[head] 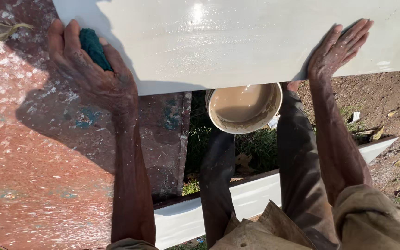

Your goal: The person scrubs a large white tile with a sponge, repeatedly dipping it into a bucket of water. The person wipes the entire surface of the tile, then moves to a second tile and repeats the process.

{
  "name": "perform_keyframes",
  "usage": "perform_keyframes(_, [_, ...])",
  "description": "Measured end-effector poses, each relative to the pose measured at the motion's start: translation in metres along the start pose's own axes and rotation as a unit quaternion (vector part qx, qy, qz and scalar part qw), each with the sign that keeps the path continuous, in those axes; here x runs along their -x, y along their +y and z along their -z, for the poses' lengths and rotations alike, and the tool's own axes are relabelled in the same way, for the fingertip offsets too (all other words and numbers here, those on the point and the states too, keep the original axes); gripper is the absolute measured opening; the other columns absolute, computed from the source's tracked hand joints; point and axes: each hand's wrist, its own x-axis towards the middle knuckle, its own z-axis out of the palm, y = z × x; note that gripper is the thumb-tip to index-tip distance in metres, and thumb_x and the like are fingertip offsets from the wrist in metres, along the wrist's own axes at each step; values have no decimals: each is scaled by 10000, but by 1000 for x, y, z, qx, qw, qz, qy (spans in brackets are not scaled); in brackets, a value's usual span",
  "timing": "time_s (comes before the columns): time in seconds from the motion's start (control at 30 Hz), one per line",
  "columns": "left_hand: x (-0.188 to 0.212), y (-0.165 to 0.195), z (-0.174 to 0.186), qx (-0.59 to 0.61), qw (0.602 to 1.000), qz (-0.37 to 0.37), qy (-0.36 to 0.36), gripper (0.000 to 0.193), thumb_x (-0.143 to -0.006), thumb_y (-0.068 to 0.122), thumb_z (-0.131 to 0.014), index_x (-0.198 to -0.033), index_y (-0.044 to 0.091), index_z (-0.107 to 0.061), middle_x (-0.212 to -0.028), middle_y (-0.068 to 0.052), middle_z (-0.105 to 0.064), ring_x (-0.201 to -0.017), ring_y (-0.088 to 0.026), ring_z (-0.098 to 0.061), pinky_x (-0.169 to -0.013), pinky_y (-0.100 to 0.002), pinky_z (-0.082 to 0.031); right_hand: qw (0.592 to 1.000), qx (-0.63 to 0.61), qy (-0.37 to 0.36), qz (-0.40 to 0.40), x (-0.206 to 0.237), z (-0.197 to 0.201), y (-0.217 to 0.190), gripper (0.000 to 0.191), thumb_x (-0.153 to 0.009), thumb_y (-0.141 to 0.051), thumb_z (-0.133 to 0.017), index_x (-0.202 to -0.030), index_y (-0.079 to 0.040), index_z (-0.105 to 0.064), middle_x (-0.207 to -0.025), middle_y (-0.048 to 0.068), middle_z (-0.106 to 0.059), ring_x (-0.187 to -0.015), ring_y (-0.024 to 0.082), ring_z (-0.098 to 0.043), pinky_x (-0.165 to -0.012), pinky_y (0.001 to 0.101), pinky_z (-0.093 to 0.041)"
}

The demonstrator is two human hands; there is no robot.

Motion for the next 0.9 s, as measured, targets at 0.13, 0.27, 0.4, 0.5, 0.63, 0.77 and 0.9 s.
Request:
perform_keyframes(0.13, [-27,16,31,29,999,19,-29,312,-1170,156,-558,-1475,106,-511,-1527,-156,-474,-1421,-299,-534,-1182,-458,-584,881,-106,-56,458,178,-18,-319,805,-1181,-621,-375,-1709,-109,-50,-1773,123,53,-1647,331,55,-1351,605,6])
perform_keyframes(0.27, [-41,19,45,183,977,93,-48,348,-1149,137,-522,-1492,82,-502,-1496,-162,-489,-1415,-336,-545,-1175,-472,-563,755,-51,-288,586,109,-14,-380,782,-1164,-640,-370,-1709,-121,-161,-1767,119,-123,-1619,317,-58,-1349,560,-41])
perform_keyframes(0.4, [-21,17,21,-62,991,-86,-84,369,-1124,256,-589,-1458,119,-512,-1575,-179,-390,-1475,-389,-402,-1251,-585,-373,935,-9,-64,349,-40,5,-129,707,-1219,-528,-219,-1740,-73,-75,-1807,172,-32,-1637,332,22,-1351,529,30])
perform_keyframes(0.5, [-8,21,7,-166,979,-99,-62,393,-1104,309,-614,-1436,122,-519,-1576,-180,-382,-1498,-382,-373,-1277,-634,-248,995,-4,-42,92,-105,21,-45,754,-1177,-546,-194,-1696,-18,-54,-1800,217,-13,-1662,396,18,-1339,593,16])
perform_keyframes(0.63, [-19,35,14,-155,983,-65,-69,405,-1137,305,-585,-1472,95,-497,-1598,-164,-394,-1529,-375,-376,-1327,-623,-270,979,12,-23,202,-62,-14,-238,773,-1230,-532,-282,-1683,40,-27,-1738,270,32,-1619,407,72,-1346,573,35])
perform_keyframes(0.77, [-36,48,22,-82,995,-40,-38,430,-1116,283,-533,-1462,38,-459,-1592,-184,-397,-1516,-385,-408,-1312,-629,-301,770,-107,-143,613,51,-33,-483,792,-1148,-613,-368,-1663,-33,-211,-1721,228,-174,-1595,398,-124,-1313,632,-91])
perform_keyframes(0.9, [-30,45,19,-88,994,-35,-62,376,-1151,267,-514,-1456,51,-474,-1579,-197,-403,-1515,-399,-403,-1321,-615,-356,864,-58,-208,455,-65,-21,-376,695,-1137,-601,-369,-1595,-78,-367,-1544,234,-438,-1458,397,-363,-1241,606,-221])
